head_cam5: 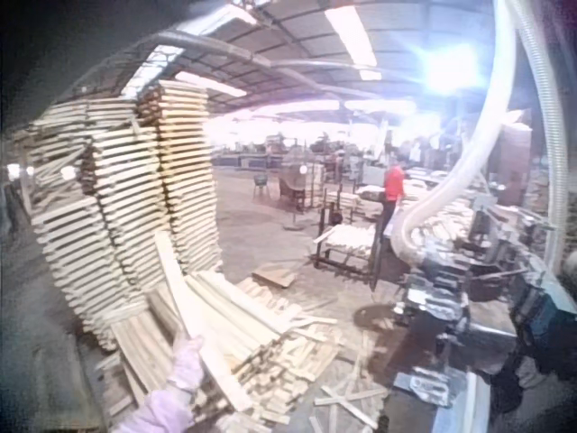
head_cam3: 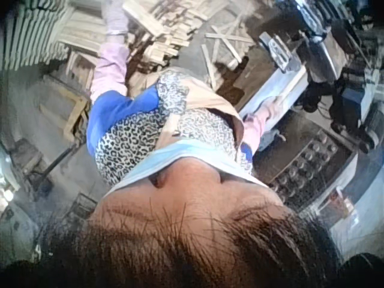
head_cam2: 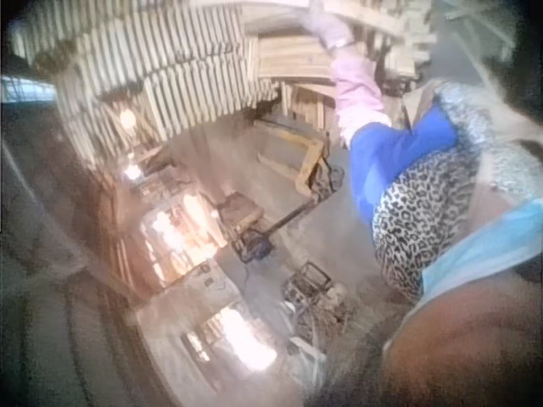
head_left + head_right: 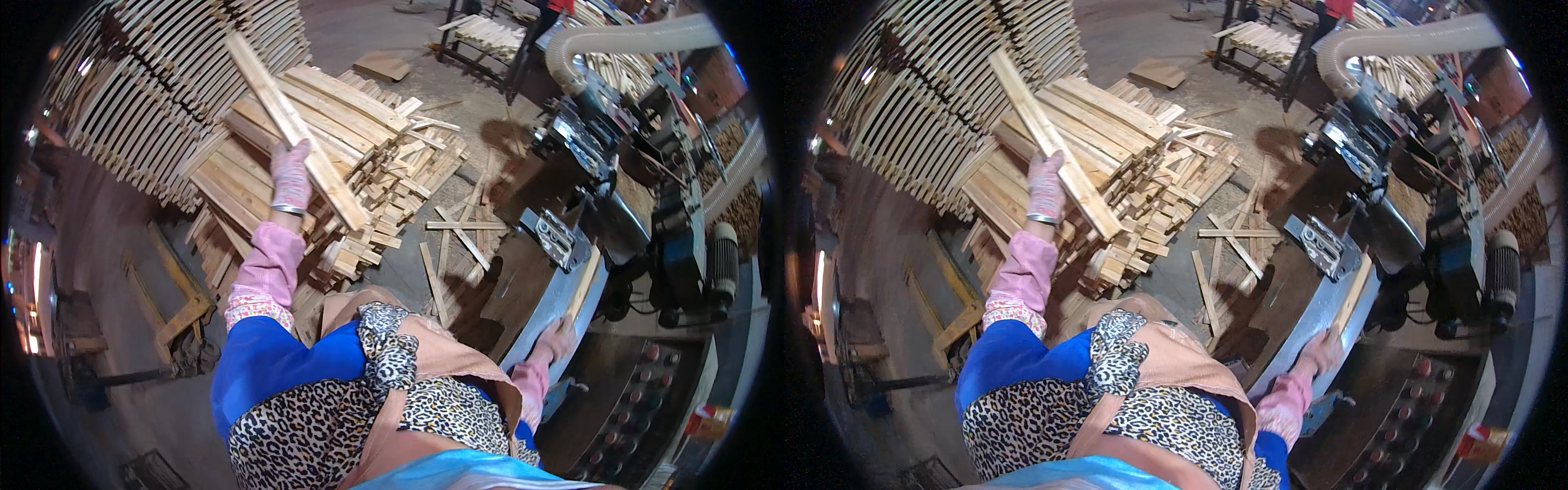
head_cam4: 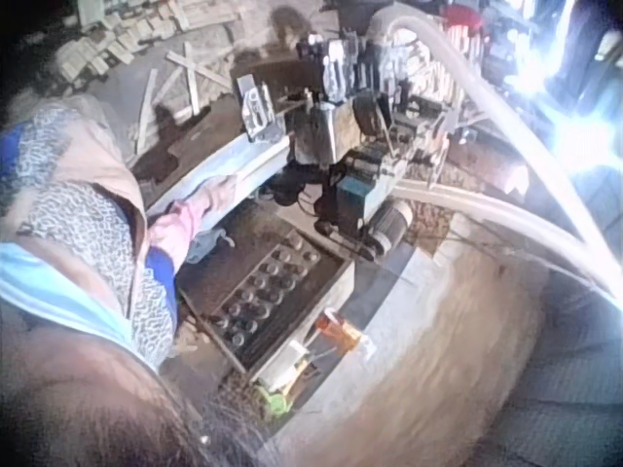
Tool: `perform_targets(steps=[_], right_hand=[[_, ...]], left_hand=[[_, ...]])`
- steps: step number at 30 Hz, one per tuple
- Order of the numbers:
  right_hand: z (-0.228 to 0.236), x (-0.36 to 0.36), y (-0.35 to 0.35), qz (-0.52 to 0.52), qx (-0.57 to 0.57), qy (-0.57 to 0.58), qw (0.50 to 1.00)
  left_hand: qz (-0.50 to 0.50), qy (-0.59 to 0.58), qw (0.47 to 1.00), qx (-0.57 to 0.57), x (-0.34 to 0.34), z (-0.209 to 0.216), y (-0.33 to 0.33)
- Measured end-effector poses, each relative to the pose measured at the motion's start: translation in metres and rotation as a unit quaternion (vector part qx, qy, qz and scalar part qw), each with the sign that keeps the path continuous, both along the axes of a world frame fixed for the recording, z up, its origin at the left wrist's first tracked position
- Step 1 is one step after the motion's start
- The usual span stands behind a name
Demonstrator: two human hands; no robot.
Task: The person processes wooden slats through a woodworking machine. They pick up individual slats from a large stack, feed them into the machine one by one, and place the finished pieces onto a growing pile on a pallet.
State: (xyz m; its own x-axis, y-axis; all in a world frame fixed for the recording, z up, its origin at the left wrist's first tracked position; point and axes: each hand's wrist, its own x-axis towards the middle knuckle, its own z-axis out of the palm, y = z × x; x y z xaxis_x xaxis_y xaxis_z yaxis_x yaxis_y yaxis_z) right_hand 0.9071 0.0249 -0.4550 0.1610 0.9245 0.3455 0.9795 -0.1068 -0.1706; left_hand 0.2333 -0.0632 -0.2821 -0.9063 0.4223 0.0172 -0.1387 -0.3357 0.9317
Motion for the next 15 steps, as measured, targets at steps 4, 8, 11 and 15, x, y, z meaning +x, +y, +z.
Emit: perform_targets(steps=[4,8,11,15], right_hand=[[0.032,-0.084,0.052,0.05,-0.161,0.426,0.889],[0.124,-0.228,-0.028,0.335,0.031,0.302,0.892],[0.084,-0.191,-0.056,0.257,0.015,0.341,0.904],[0.042,-0.097,-0.159,0.061,0.077,0.221,0.97]], left_hand=[[-0.097,0.062,0.993,0.023,0.101,0.002,0.065],[-0.25,0.07,0.966,0.0,0.251,-0.012,0.101],[-0.515,0.01,0.857,-0.02,0.307,-0.035,0.079],[-0.574,0.001,0.813,-0.101,0.288,-0.064,0.047]])
